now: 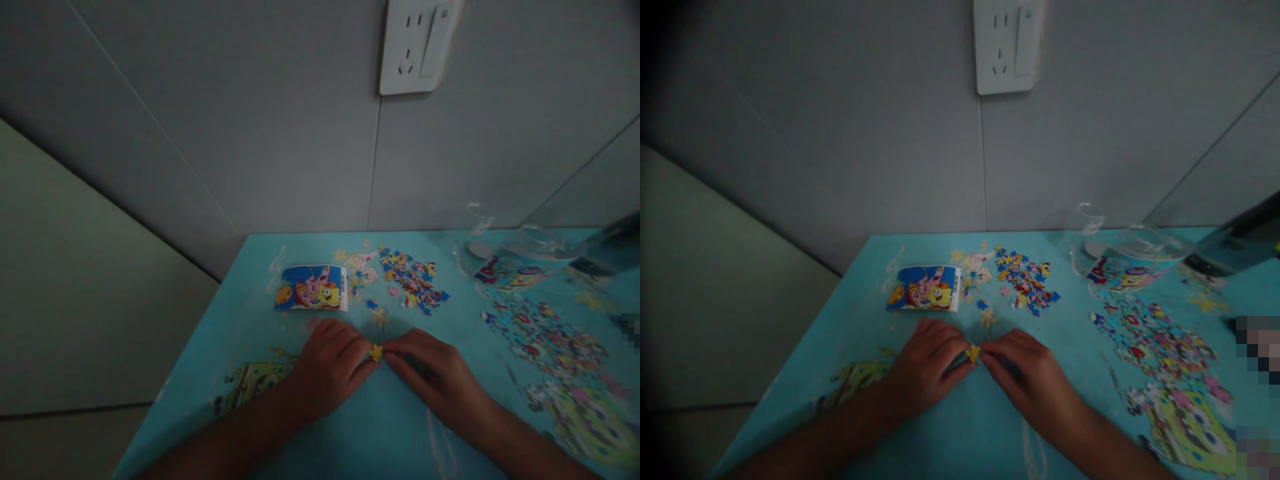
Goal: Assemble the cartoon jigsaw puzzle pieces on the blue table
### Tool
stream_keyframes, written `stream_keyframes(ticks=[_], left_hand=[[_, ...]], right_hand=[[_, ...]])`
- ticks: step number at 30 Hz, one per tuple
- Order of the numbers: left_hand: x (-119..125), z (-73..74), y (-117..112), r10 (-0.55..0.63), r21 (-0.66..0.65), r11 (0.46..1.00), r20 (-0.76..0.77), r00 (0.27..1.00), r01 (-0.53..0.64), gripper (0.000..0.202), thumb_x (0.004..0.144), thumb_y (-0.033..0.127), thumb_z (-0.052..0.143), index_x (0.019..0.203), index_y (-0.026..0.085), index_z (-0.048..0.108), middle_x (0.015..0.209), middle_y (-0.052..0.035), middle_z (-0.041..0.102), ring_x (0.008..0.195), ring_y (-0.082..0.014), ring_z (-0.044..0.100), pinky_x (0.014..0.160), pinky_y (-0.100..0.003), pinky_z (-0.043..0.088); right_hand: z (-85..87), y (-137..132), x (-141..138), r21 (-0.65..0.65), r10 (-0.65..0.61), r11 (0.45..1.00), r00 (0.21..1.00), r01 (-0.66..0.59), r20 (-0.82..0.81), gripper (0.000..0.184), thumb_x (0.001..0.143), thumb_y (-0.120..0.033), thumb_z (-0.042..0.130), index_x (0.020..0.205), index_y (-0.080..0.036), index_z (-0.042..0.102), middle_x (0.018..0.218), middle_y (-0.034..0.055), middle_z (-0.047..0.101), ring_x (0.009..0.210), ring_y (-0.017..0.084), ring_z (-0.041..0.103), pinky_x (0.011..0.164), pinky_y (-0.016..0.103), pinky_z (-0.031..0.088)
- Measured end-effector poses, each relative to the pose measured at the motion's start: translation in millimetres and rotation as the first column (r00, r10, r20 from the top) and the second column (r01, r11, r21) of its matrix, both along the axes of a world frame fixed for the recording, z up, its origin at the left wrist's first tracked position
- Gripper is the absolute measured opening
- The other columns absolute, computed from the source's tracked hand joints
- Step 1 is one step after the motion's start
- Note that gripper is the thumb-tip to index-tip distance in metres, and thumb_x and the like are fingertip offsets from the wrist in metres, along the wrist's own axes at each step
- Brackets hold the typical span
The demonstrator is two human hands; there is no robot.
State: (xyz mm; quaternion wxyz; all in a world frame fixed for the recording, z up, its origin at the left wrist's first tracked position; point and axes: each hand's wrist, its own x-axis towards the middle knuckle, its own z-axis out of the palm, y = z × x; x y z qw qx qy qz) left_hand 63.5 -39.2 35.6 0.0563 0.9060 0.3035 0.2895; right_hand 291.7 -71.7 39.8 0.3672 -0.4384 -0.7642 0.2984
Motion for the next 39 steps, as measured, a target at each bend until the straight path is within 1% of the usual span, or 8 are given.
stream_keyframes(ticks=[8,12,15,18,21,27,34,39], left_hand=[[2,-1.1,2,-0.034,0.039,0.999,-0.079,0.996,0.037,0.018,0.102,0.022,0.055,0.117,0.016,0.062,0.089,-0.0029,0.068,0.089,-0.0175,0.063,0.085,-0.037,0.048],[4,-5.2,1,-0.041,0.047,0.998,-0.102,0.994,0.046,0.017,0.102,0.019,0.054,0.116,0.018,0.063,0.088,-0.0024,0.068,0.091,-0.0178,0.063,0.087,-0.037,0.048],[2,-4.2,2,-0.031,0.043,0.998,-0.099,0.995,0.035,0.021,0.102,0.022,0.054,0.121,0.017,0.062,0.094,-0.0041,0.069,0.097,-0.0198,0.063,0.090,-0.039,0.049],[-3,-0.5,5,0.029,0.037,0.999,-0.101,0.995,-0.025,0.033,0.101,0.029,0.055,0.132,0.016,0.057,0.108,-0.0079,0.068,0.106,-0.0241,0.061,0.095,-0.044,0.049],[-11,0.4,12,0.133,0.026,0.991,-0.128,0.983,-0.131,0.034,0.101,0.031,0.054,0.131,0.015,0.057,0.123,-0.0112,0.064,0.119,-0.0279,0.057,0.105,-0.050,0.047],[-18,-10.7,23,0.347,0.038,0.938,-0.181,0.920,-0.346,0.038,0.098,0.032,0.056,0.132,0.014,0.057,0.138,-0.0160,0.056,0.133,-0.0337,0.049,0.114,-0.058,0.040],[-22,-17.4,23,0.382,0.028,0.921,-0.251,0.890,-0.388,0.033,0.099,0.034,0.055,0.126,0.015,0.060,0.132,-0.0149,0.060,0.126,-0.0330,0.054,0.106,-0.057,0.047],[-25,-19.5,25,0.379,0.045,0.924,-0.264,0.887,-0.381,0.033,0.100,0.033,0.053,0.127,0.016,0.060,0.131,-0.0137,0.060,0.124,-0.0324,0.055,0.105,-0.056,0.048]], right_hand=[[-9.3,1,7,0.035,-0.011,0.999,0.998,0.009,0.062,0.020,0.098,-0.026,0.062,0.114,-0.031,0.072,0.094,0.0031,0.074,0.086,0.020,0.071,0.076,0.034,0.060],[-10.9,0,6,0.024,0.003,1.000,0.997,-0.005,0.075,0.012,0.099,-0.027,0.059,0.101,-0.029,0.071,0.089,0.0037,0.073,0.082,0.021,0.070,0.073,0.034,0.060],[-11.9,0,6,0.028,-0.011,1.000,0.995,0.009,0.100,0.012,0.099,-0.028,0.059,0.095,-0.028,0.070,0.085,0.0039,0.071,0.080,0.021,0.069,0.071,0.035,0.059],[-11.9,4,12,0.060,-0.068,0.996,0.987,0.060,0.145,0.012,0.099,-0.031,0.059,0.096,-0.028,0.070,0.087,0.0057,0.071,0.081,0.023,0.069,0.072,0.037,0.059],[-9.9,11,22,0.108,-0.168,0.983,0.958,0.146,0.233,0.014,0.100,-0.034,0.058,0.099,-0.027,0.070,0.091,0.0066,0.072,0.084,0.025,0.069,0.075,0.040,0.057],[-9.5,28,47,0.212,-0.337,0.938,0.865,0.275,0.371,0.019,0.099,-0.036,0.056,0.097,-0.026,0.071,0.094,0.0064,0.073,0.090,0.027,0.068,0.083,0.043,0.053],[-16.7,37,61,0.193,-0.368,0.930,0.816,0.313,0.445,0.023,0.100,-0.037,0.055,0.098,-0.022,0.073,0.095,0.0076,0.072,0.091,0.027,0.065,0.085,0.044,0.050],[-16.3,38,63,0.164,-0.363,0.932,0.817,0.324,0.448,0.023,0.100,-0.038,0.056,0.093,-0.023,0.072,0.092,0.0064,0.071,0.089,0.026,0.064,0.085,0.043,0.049]])
